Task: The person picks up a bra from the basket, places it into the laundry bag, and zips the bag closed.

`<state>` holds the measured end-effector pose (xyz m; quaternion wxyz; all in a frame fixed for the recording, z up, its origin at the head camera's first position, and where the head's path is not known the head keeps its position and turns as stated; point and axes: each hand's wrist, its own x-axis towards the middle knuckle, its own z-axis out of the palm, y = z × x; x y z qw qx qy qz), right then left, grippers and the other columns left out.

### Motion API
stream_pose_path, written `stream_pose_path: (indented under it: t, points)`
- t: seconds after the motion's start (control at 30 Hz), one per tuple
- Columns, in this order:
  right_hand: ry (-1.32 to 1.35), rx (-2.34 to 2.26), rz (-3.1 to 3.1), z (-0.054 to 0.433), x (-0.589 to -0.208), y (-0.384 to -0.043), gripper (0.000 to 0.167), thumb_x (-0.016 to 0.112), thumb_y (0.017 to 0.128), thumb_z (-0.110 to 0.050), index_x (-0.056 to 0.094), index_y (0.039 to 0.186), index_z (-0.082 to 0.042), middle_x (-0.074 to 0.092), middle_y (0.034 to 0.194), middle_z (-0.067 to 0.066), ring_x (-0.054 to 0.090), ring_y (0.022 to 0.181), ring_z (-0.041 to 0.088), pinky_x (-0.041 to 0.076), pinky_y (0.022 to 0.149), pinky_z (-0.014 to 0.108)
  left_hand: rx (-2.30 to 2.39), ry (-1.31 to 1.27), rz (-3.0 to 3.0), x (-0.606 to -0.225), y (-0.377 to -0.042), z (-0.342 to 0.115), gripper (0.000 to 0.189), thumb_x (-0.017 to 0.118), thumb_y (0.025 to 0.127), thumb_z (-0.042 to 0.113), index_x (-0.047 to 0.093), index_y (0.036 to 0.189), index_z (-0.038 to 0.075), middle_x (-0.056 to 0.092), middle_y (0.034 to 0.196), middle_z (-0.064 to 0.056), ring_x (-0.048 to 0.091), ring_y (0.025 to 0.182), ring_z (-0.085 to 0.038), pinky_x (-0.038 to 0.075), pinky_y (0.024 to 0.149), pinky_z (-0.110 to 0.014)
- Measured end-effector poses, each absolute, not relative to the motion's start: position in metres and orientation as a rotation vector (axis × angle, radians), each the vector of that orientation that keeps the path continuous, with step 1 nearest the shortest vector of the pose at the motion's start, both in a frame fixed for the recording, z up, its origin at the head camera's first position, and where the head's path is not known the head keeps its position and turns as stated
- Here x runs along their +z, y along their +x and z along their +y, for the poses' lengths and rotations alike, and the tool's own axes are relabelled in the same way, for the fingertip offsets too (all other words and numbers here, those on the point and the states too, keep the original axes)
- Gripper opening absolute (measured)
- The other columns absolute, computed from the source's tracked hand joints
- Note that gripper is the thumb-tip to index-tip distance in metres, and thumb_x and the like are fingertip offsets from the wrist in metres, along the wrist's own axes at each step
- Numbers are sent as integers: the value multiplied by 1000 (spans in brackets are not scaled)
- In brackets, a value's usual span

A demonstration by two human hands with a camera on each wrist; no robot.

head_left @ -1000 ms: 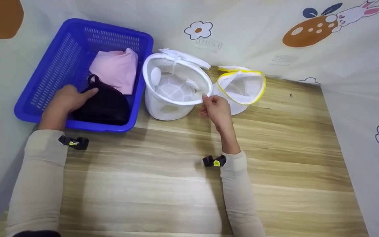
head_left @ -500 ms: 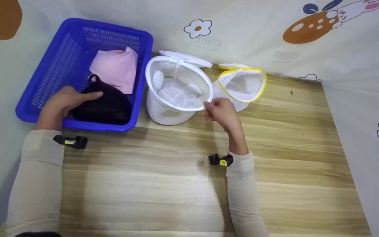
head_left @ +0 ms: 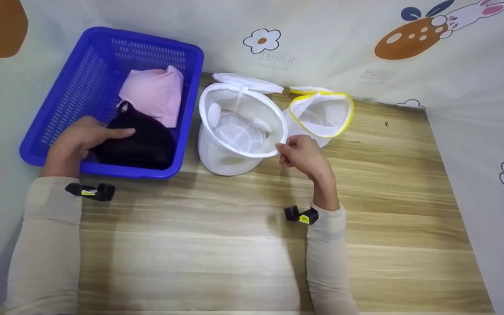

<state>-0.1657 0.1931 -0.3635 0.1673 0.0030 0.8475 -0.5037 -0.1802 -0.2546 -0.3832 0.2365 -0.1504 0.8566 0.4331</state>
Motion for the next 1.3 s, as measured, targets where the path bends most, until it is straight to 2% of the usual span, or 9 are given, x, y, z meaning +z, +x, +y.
stream_pose_path:
  t: [0.23,0.43,0.5,0.73,0.83,0.93,1.1,1.2,1.3]
  points:
    - [-13,-1408,2420,196,-360,-163,25,57,95,-12,59,79,8,59,64,10,61,57,17,54,58,27,1243,-421,2345,-382,-178,-255,78,78,63,64,40,97,5,28,81,-2,38,68,-17,39,56,-31]
    - [-3,-1435,2411,201,-361,-160,25,58,95,-11,58,78,7,59,64,11,61,58,17,55,62,32,1266,-399,2349,-382,-180,-254,65,79,66,59,36,80,13,29,70,3,36,61,-14,36,52,-30]
    - [-6,-1449,2405,201,-361,-160,25,58,95,-11,58,77,7,59,63,11,61,57,17,55,62,32,1275,-388,2350,-382,-181,-255,63,79,67,58,37,79,13,29,70,4,36,62,-14,36,53,-30]
    - [-18,-1435,2418,203,-360,-158,25,57,95,-11,58,78,8,58,61,9,60,56,16,55,59,30,1277,-343,2360,-384,-179,-254,66,78,69,58,43,92,6,30,76,1,38,64,-14,37,53,-29]
    - [-17,-1420,2417,203,-362,-156,25,57,95,-12,59,78,7,59,62,10,60,56,16,55,59,29,1268,-319,2359,-385,-178,-255,79,76,70,58,49,110,-4,35,78,0,40,63,-13,37,52,-29]
    - [-24,-1394,2435,203,-363,-155,25,57,95,-12,59,79,8,59,62,9,60,56,16,54,59,29,1266,-280,2350,-386,-178,-256,100,74,73,58,39,134,-13,41,89,-4,44,70,-14,40,56,-27]
    - [-37,-1346,2475,204,-363,-155,26,57,95,-12,59,73,2,59,61,8,60,56,16,55,61,33,1268,-233,2384,-389,-178,-256,97,73,76,55,39,135,-14,43,103,-8,45,83,-17,44,62,-25]
    - [-34,-1337,2478,205,-362,-155,26,57,95,-12,58,72,0,59,61,8,61,56,17,55,61,34,1285,-236,2423,-388,-178,-256,89,74,76,54,47,130,-11,46,94,-4,47,77,-15,44,59,-26]
    - [-28,-1349,2475,207,-360,-155,26,56,95,-12,58,72,0,59,62,8,61,57,17,55,62,35,1327,-247,2434,-387,-179,-254,87,75,76,52,47,130,-10,48,95,-3,50,76,-14,47,60,-25]
